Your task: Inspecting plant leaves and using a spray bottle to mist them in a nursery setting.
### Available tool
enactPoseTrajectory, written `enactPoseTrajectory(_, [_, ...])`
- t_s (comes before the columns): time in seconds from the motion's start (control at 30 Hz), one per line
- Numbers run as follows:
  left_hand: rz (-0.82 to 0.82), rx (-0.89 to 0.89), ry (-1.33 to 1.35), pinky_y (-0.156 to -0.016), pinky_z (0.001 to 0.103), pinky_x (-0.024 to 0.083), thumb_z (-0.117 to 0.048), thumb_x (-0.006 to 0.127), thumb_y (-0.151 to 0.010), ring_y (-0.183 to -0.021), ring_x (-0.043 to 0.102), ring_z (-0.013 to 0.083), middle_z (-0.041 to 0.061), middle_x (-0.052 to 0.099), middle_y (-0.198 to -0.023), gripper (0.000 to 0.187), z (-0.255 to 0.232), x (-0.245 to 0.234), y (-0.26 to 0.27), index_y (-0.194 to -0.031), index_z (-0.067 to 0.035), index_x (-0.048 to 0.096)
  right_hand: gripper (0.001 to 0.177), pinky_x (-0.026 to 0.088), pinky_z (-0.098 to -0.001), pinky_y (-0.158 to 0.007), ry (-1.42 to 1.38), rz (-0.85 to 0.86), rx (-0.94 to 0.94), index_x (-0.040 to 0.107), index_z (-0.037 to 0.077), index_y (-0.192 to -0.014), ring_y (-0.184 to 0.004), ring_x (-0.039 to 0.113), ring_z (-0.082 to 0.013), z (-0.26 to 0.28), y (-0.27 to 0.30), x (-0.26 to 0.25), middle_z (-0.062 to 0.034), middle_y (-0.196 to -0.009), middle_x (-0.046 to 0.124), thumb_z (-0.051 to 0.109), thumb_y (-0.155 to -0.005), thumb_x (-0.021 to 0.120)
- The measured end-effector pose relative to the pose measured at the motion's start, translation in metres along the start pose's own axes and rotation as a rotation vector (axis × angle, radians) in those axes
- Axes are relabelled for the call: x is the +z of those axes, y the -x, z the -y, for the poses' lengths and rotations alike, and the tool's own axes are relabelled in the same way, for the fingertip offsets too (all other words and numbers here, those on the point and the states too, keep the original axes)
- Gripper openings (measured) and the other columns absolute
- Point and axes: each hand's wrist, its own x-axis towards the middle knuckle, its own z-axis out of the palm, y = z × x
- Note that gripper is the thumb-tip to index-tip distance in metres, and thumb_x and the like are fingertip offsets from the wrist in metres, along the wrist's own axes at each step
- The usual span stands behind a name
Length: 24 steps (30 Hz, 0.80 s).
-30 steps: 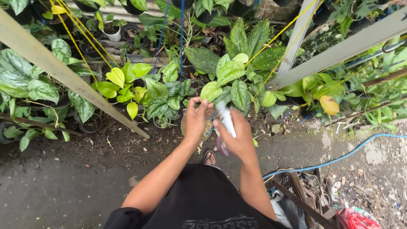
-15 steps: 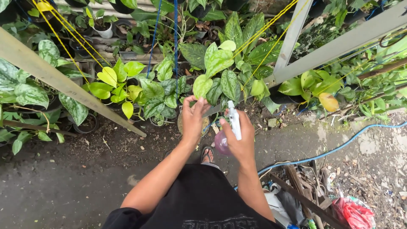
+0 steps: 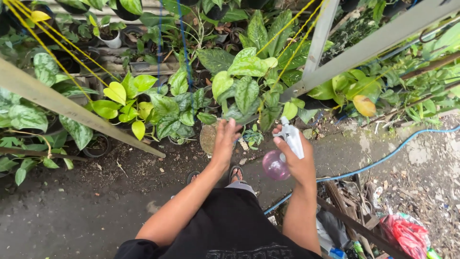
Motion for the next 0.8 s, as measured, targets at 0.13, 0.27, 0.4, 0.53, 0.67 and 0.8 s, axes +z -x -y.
enactPoseTrajectory(0.13, [-0.059, 0.083, 0.085, -0.121, 0.055, 0.029, -0.048, 0.037, -0.105, -0.143, 0.038, 0.0455, 0.035, 0.035, -0.151, 0.076, -0.011, 0.007, -0.003, -0.154, 0.006, 0.018, 0.021, 0.049, -0.0302, -0.077, 0.130, -0.076, -0.009, 0.075, 0.007, -0.073, -0.068, 0.062, -0.0159, -0.011, -0.005, -0.014, -0.0085, -0.067, 0.070, 0.021, -0.088, 0.078])
enactPoseTrajectory(0.27, [-0.150, 0.120, 0.011, -0.122, 0.052, 0.028, -0.046, 0.037, -0.106, -0.145, 0.037, 0.0406, 0.028, 0.037, -0.154, 0.069, -0.005, 0.013, -0.008, -0.154, 0.002, 0.025, 0.015, 0.047, -0.0437, -0.093, 0.028, -0.102, -0.091, 0.073, 0.002, -0.102, -0.093, 0.066, -0.0259, 0.001, -0.009, -0.016, -0.0164, -0.094, 0.073, 0.014, -0.094, 0.071])
enactPoseTrajectory(0.4, [-0.191, 0.112, 0.015, -0.119, 0.052, 0.034, -0.046, 0.041, -0.105, -0.141, 0.043, 0.0411, 0.029, 0.044, -0.147, 0.066, 0.001, 0.019, -0.007, -0.149, 0.002, 0.035, 0.026, 0.044, -0.0549, -0.106, 0.024, 0.029, -0.134, 0.071, -0.001, -0.114, -0.110, 0.067, -0.0365, 0.004, -0.017, -0.024, -0.0226, -0.107, 0.073, 0.011, -0.091, 0.073])
enactPoseTrajectory(0.53, [-0.206, 0.128, 0.115, -0.116, 0.053, 0.038, -0.043, 0.048, -0.103, -0.137, 0.046, 0.0430, 0.029, 0.046, -0.143, 0.067, 0.009, 0.021, -0.018, -0.150, 0.002, 0.033, 0.027, 0.049, -0.0444, -0.089, 0.111, 0.183, -0.086, 0.073, -0.002, -0.109, -0.085, 0.066, -0.0290, 0.013, -0.027, -0.039, -0.0206, -0.093, 0.074, 0.015, -0.088, 0.076])
enactPoseTrajectory(0.67, [-0.235, 0.022, 0.698, -0.120, 0.051, 0.029, -0.063, 0.046, -0.094, -0.145, 0.034, 0.0374, 0.025, 0.031, -0.156, 0.093, 0.016, 0.030, -0.022, -0.157, -0.003, 0.012, 0.017, 0.050, -0.0350, -0.075, 0.116, 0.263, -0.147, 0.074, 0.003, -0.089, -0.075, 0.063, -0.0184, -0.016, -0.042, -0.053, -0.0096, -0.075, 0.071, 0.014, -0.082, 0.084])
enactPoseTrajectory(0.8, [-0.278, 0.068, 0.841, -0.117, 0.049, 0.035, -0.081, 0.040, -0.087, -0.147, 0.036, 0.0356, 0.027, 0.029, -0.161, 0.113, 0.026, 0.052, -0.014, -0.161, -0.001, 0.009, 0.027, 0.039, -0.0272, -0.057, 0.196, 0.127, -0.168, 0.064, 0.010, -0.069, -0.054, 0.047, -0.0119, -0.021, -0.047, -0.050, -0.0017, -0.053, 0.054, 0.022, -0.086, 0.082])
